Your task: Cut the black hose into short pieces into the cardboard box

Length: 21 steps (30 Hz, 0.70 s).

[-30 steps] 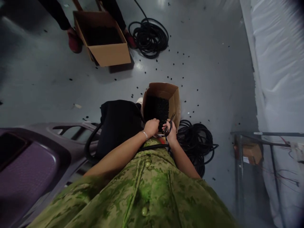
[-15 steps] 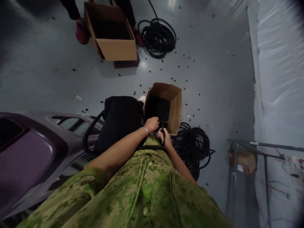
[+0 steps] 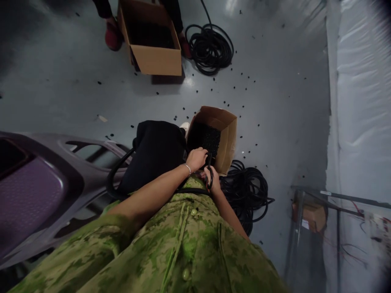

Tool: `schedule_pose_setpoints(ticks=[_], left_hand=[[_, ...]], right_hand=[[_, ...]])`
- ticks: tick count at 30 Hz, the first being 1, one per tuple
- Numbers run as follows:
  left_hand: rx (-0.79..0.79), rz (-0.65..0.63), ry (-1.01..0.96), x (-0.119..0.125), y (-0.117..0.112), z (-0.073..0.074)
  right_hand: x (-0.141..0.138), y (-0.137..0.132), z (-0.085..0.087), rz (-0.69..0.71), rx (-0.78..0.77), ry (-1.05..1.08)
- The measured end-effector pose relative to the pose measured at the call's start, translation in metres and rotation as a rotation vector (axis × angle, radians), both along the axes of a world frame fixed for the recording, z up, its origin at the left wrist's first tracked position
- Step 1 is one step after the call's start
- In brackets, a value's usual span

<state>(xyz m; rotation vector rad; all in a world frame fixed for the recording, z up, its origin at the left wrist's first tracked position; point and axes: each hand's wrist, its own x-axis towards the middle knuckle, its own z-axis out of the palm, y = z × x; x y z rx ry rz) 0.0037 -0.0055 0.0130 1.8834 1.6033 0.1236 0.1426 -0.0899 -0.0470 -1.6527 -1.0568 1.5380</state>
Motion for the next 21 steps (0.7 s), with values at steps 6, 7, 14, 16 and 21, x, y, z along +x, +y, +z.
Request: schedule_pose_setpoints(ticks=[6, 7, 14, 16, 21], left_hand=[[-0.009, -0.025, 0.011, 0.002, 0.001, -0.005], [-0.010, -0.025, 0.010, 0.002, 0.001, -0.006], [-0.027, -0.006, -0.003, 0.002, 0.001, -0.004], [-0.036, -0.009, -0.008, 0.002, 0.000, -0.002], [-0.038, -0.017, -0.014, 0.002, -0.002, -0.001]], right_hand=[[0.000, 0.002, 0.006, -0.007, 0.016, 0.002], [0.000, 0.002, 0.007, -0.006, 0.021, 0.006], [-0.002, 0.002, 0.012, -0.024, 0.053, 0.006], [-0.001, 0.001, 0.011, -0.013, 0.053, -0.006], [0.001, 0.000, 0.007, -0.010, 0.059, -0.020]])
